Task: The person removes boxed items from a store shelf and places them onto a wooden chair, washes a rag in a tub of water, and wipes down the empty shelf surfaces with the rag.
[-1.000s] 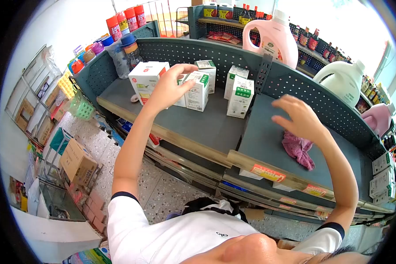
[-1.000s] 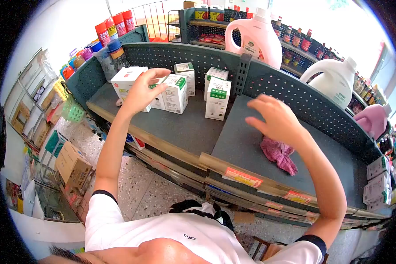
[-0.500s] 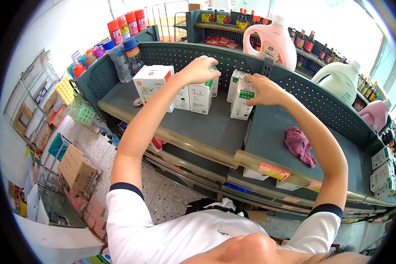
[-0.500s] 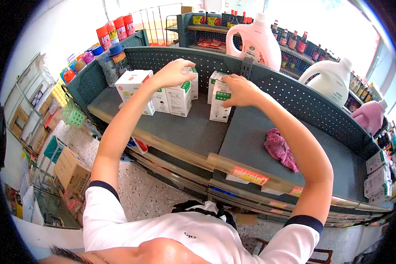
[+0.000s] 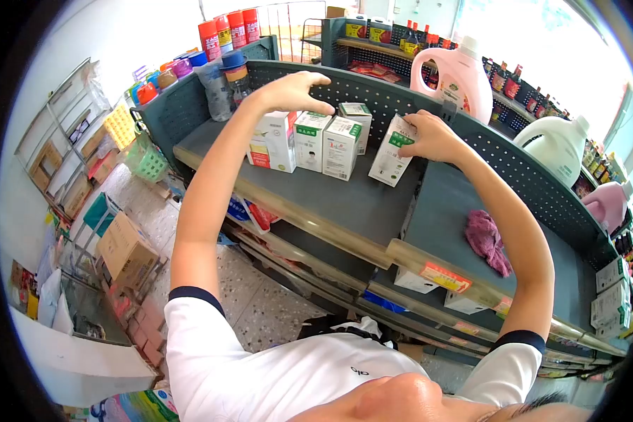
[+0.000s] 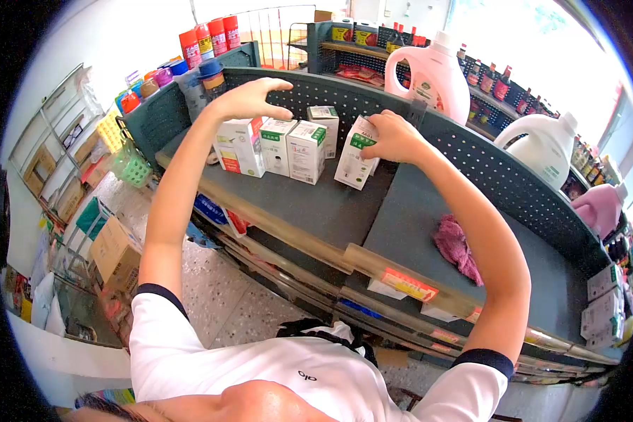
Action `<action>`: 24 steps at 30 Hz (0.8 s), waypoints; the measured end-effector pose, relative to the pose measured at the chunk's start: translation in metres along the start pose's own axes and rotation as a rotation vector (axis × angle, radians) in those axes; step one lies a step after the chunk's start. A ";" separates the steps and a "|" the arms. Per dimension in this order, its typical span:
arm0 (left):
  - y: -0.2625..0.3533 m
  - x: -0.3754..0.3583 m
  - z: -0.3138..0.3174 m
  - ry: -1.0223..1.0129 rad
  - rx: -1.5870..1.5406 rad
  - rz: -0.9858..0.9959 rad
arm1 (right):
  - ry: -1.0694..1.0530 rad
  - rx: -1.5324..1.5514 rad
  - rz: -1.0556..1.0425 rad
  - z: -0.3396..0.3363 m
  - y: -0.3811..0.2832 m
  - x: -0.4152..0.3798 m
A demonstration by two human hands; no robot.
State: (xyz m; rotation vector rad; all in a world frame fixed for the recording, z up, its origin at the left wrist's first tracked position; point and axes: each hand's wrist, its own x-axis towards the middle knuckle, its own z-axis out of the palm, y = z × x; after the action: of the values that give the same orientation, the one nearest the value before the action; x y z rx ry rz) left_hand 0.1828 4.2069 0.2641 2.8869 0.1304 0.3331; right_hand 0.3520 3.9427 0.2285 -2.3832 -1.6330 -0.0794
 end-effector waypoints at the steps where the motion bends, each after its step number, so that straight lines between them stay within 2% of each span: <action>1: -0.007 -0.005 -0.005 0.000 -0.007 -0.033 | -0.012 0.009 0.007 0.000 -0.002 0.003; 7: -0.054 -0.048 -0.025 0.000 -0.021 -0.256 | 0.038 -0.006 -0.101 0.025 -0.002 0.020; 11: -0.082 -0.066 -0.025 -0.071 -0.030 -0.355 | 0.013 0.026 -0.088 0.029 -0.016 0.027; 15: -0.101 -0.079 -0.019 -0.066 -0.211 -0.302 | 0.028 -0.019 -0.097 0.038 -0.019 0.032; 19: -0.110 -0.084 -0.004 -0.018 -0.419 -0.339 | 0.064 -0.042 -0.103 0.039 -0.018 0.031; 24: -0.143 -0.082 0.021 0.064 -0.805 -0.222 | 0.126 -0.059 -0.111 0.035 -0.019 0.022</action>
State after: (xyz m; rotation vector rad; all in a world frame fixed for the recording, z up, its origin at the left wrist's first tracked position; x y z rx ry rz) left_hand 0.0989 4.3314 0.1929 2.0466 0.2563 0.3364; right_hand 0.3389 3.9771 0.2024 -2.2774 -1.7238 -0.2962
